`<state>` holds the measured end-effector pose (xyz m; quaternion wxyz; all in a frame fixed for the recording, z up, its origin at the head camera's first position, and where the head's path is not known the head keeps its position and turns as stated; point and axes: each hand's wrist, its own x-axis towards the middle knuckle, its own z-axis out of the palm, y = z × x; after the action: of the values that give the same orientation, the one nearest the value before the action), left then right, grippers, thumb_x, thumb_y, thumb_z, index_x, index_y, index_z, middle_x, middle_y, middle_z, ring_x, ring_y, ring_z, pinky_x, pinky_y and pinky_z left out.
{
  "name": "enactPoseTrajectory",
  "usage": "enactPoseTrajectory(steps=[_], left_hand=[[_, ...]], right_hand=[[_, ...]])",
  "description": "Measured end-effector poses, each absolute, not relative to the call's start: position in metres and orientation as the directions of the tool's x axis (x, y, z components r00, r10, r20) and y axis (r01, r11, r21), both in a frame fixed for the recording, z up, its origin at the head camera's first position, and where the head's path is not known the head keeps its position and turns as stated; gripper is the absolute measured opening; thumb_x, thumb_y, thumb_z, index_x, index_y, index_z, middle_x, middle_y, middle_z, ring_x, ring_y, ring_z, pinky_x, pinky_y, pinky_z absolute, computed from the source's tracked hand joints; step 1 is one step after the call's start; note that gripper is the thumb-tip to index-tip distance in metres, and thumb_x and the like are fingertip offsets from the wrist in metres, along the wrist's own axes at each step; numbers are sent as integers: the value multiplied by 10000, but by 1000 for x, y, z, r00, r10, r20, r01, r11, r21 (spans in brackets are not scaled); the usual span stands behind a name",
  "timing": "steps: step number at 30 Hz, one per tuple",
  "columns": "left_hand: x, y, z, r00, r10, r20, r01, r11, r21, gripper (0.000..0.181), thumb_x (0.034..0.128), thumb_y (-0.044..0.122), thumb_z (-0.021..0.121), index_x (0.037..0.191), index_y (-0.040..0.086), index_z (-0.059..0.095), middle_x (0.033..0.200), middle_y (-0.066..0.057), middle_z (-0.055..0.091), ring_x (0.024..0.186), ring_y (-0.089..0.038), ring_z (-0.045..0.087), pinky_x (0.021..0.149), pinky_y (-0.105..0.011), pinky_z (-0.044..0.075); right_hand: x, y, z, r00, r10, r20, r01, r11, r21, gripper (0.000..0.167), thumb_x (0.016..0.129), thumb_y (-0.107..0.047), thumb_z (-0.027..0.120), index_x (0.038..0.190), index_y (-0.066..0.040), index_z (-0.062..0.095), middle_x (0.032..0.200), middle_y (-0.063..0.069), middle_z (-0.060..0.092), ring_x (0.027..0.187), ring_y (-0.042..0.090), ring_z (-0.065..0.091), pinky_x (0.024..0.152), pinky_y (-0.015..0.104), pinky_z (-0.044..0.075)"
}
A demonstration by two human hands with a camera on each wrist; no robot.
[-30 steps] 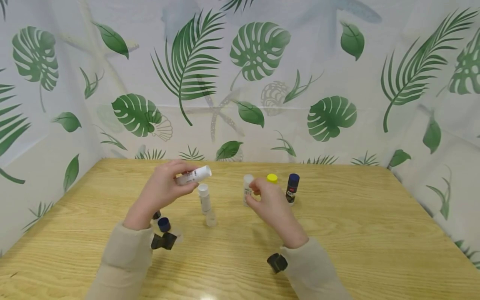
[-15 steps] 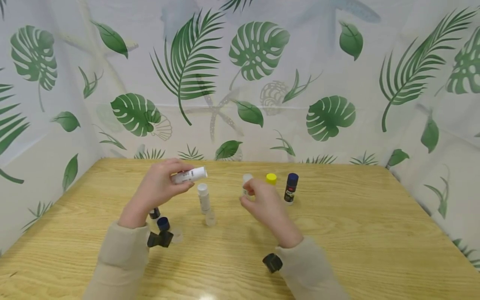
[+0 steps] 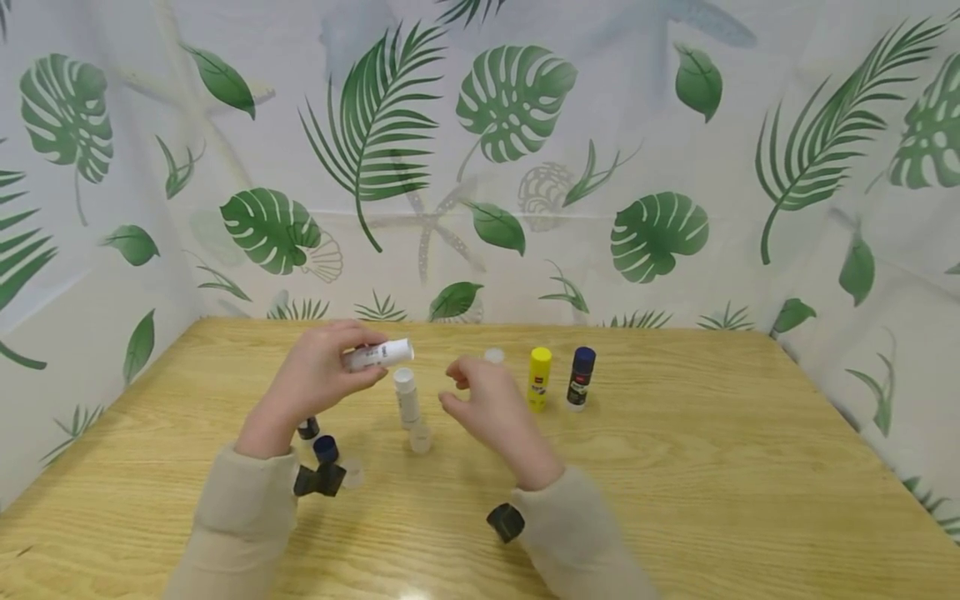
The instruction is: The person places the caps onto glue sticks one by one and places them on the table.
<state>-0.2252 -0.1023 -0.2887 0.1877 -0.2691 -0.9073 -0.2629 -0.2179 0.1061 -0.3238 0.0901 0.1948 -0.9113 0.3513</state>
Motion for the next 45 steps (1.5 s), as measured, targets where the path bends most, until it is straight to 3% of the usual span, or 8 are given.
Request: enactPoseTrajectory(steps=[13, 21, 29, 40, 45], left_hand=[[-222, -129, -280, -836, 342, 429, 529, 710, 465, 260, 734, 114, 716, 984, 69, 661, 953, -56, 614, 788, -182, 558, 703, -363, 456], [-221, -145, -277, -856, 299, 422, 496, 704, 508, 263, 747, 110, 705, 1000, 59, 656, 941, -59, 615, 788, -192, 549, 696, -370, 451], [-221, -151, -277, -864, 286, 414, 482, 708, 516, 260, 754, 114, 698, 1006, 64, 656, 949, -56, 618, 788, -191, 544, 697, -367, 451], [-223, -151, -279, -855, 313, 415, 502, 702, 505, 248, 734, 78, 712, 977, 56, 663, 911, -57, 621, 772, -191, 534, 705, -367, 450], [-223, -151, -279, -851, 326, 411, 510, 699, 501, 251, 728, 76, 715, 972, 52, 664, 913, -62, 624, 775, -195, 534, 709, -371, 449]], right_hand=[[-212, 70, -331, -851, -421, 314, -526, 666, -529, 195, 768, -105, 675, 921, -5, 609, 908, 106, 630, 813, 212, 600, 704, 321, 486], [-208, 50, -336, -815, -520, 256, -574, 663, -481, 223, 778, -151, 678, 951, -33, 604, 910, 82, 621, 822, 206, 587, 693, 301, 474], [-204, 29, -339, -772, -622, 135, -616, 677, -403, 288, 763, -164, 692, 1000, -17, 621, 928, 78, 629, 818, 172, 572, 687, 265, 464], [-198, 21, -346, -755, -651, -79, -583, 722, -373, 421, 767, -148, 686, 1159, -56, 564, 1137, 45, 567, 1007, 151, 529, 818, 278, 436], [-198, 20, -350, -708, -691, -149, -608, 703, -369, 505, 772, -109, 666, 1247, -64, 497, 1178, 29, 538, 813, 68, 521, 767, 232, 433]])
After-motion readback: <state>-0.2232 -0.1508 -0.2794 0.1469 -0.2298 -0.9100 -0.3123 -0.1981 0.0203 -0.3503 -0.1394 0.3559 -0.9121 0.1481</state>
